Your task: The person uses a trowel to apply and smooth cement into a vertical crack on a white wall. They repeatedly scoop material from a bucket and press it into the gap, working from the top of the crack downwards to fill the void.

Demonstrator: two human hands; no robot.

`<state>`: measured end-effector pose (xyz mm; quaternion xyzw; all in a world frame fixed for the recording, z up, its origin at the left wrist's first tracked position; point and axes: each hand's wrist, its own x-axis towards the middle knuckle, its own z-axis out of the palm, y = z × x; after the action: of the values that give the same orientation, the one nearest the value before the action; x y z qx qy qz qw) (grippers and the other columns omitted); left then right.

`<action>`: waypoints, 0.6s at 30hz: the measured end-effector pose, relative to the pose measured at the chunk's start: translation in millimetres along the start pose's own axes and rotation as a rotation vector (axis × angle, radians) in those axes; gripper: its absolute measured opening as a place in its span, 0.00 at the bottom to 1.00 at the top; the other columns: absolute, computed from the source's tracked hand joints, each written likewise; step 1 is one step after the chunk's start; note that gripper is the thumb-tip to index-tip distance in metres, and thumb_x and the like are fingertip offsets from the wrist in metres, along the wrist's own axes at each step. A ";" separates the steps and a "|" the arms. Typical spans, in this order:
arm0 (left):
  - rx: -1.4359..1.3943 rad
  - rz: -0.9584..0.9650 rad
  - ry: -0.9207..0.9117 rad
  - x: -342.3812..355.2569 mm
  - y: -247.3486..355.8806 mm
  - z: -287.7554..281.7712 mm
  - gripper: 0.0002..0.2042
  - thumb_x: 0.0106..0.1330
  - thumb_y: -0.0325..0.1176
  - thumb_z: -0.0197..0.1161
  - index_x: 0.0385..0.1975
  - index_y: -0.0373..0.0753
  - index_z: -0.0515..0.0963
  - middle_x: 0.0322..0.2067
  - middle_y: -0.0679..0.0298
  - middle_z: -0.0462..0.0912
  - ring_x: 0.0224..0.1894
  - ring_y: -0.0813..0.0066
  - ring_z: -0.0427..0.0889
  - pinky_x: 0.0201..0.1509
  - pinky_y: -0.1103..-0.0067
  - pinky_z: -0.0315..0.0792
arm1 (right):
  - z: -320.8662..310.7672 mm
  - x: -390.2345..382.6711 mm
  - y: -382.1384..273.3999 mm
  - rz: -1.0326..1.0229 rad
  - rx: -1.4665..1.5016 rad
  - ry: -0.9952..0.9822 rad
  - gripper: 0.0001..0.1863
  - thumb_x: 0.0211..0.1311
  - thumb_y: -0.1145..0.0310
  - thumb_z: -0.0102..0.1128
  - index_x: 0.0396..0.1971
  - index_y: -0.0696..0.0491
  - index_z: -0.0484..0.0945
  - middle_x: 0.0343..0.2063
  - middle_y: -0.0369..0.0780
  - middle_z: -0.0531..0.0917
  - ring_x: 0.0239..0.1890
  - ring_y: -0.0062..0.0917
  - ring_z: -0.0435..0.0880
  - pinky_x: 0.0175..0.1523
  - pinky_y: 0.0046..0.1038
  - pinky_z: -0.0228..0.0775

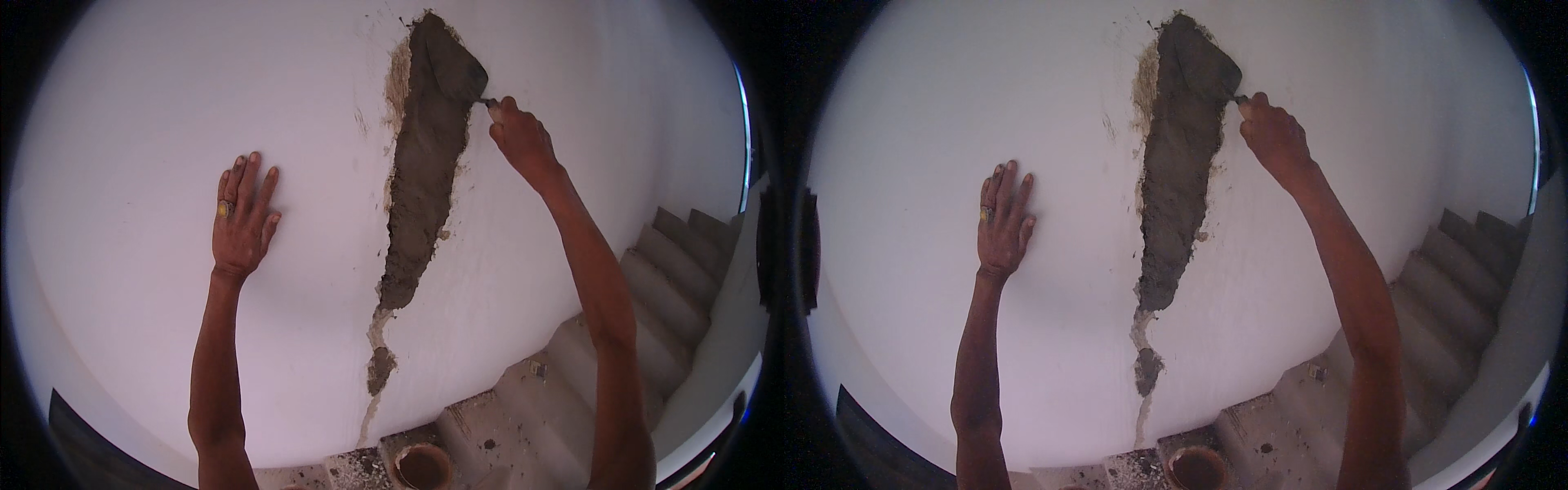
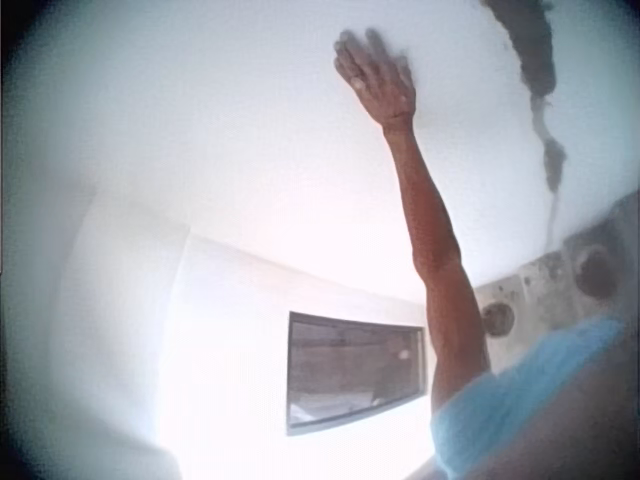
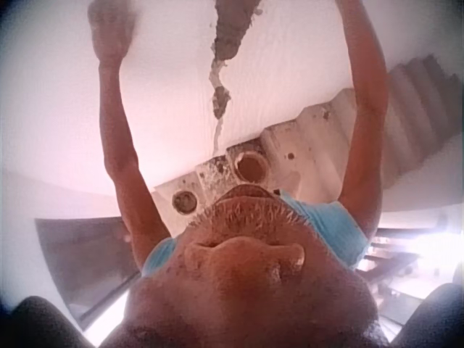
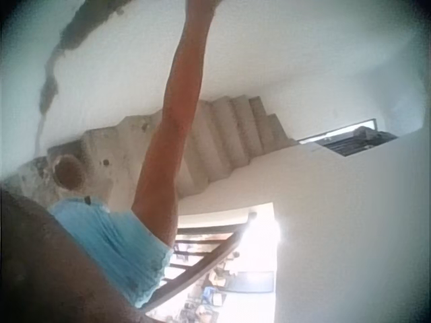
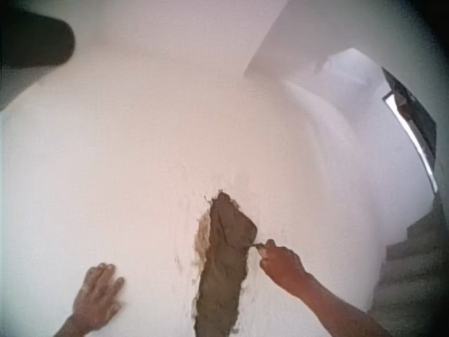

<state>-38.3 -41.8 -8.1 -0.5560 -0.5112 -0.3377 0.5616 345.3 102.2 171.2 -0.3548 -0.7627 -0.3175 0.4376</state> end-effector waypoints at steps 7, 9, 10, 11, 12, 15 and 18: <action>0.019 -0.003 -0.014 -4.7 -3.5 1.5 0.26 0.75 0.45 0.44 0.71 0.44 0.60 0.73 0.57 0.53 0.75 0.55 0.50 0.78 0.57 0.47 | 5.5 -66.6 21.9 -0.166 -0.160 -0.042 0.16 0.59 0.68 0.62 0.41 0.54 0.66 0.31 0.47 0.80 0.30 0.44 0.84 0.35 0.44 0.78; 0.040 -0.008 -0.022 -2.9 -2.6 1.4 0.27 0.74 0.45 0.47 0.71 0.46 0.60 0.74 0.59 0.52 0.75 0.57 0.50 0.78 0.58 0.47 | 7.2 -70.7 28.2 -0.236 -0.196 -0.072 0.16 0.58 0.68 0.63 0.41 0.53 0.66 0.30 0.45 0.79 0.29 0.40 0.85 0.32 0.41 0.79; 0.052 -0.013 -0.026 -3.3 -2.3 1.3 0.28 0.72 0.44 0.50 0.71 0.47 0.60 0.74 0.60 0.51 0.76 0.58 0.50 0.78 0.60 0.47 | 11.0 -69.9 32.5 -0.292 -0.229 -0.069 0.16 0.58 0.68 0.63 0.41 0.53 0.66 0.29 0.44 0.78 0.28 0.39 0.85 0.31 0.39 0.79; 0.063 -0.022 -0.025 -2.9 -2.6 2.0 0.29 0.71 0.44 0.53 0.72 0.48 0.59 0.74 0.61 0.50 0.76 0.60 0.50 0.79 0.61 0.47 | 13.1 -66.4 36.7 -0.352 -0.267 -0.063 0.16 0.57 0.68 0.63 0.41 0.53 0.66 0.28 0.43 0.78 0.28 0.37 0.85 0.30 0.38 0.79; 0.042 -0.015 -0.014 -2.2 -2.9 3.0 0.29 0.71 0.44 0.53 0.72 0.48 0.59 0.74 0.61 0.50 0.76 0.60 0.50 0.79 0.61 0.47 | 14.8 -63.1 42.9 -0.395 -0.293 -0.034 0.16 0.57 0.68 0.64 0.40 0.52 0.67 0.28 0.42 0.78 0.27 0.35 0.85 0.29 0.36 0.79; 0.016 -0.010 -0.009 -2.8 -2.7 4.8 0.29 0.72 0.45 0.52 0.72 0.48 0.59 0.74 0.61 0.51 0.76 0.60 0.50 0.79 0.61 0.46 | 18.5 -50.0 56.1 -0.502 -0.393 0.050 0.15 0.56 0.68 0.64 0.38 0.51 0.67 0.26 0.40 0.76 0.25 0.30 0.84 0.26 0.32 0.79; 0.048 -0.017 -0.028 -4.0 -2.4 4.6 0.28 0.73 0.45 0.50 0.72 0.48 0.59 0.74 0.60 0.51 0.76 0.59 0.50 0.79 0.61 0.46 | 20.0 -35.8 58.7 -0.545 -0.516 0.123 0.13 0.56 0.68 0.64 0.34 0.50 0.67 0.24 0.38 0.75 0.23 0.26 0.83 0.24 0.29 0.78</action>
<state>-42.5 -38.5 -11.9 -0.5428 -0.5318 -0.3222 0.5646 397.7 140.8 141.1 -0.2176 -0.6965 -0.6245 0.2784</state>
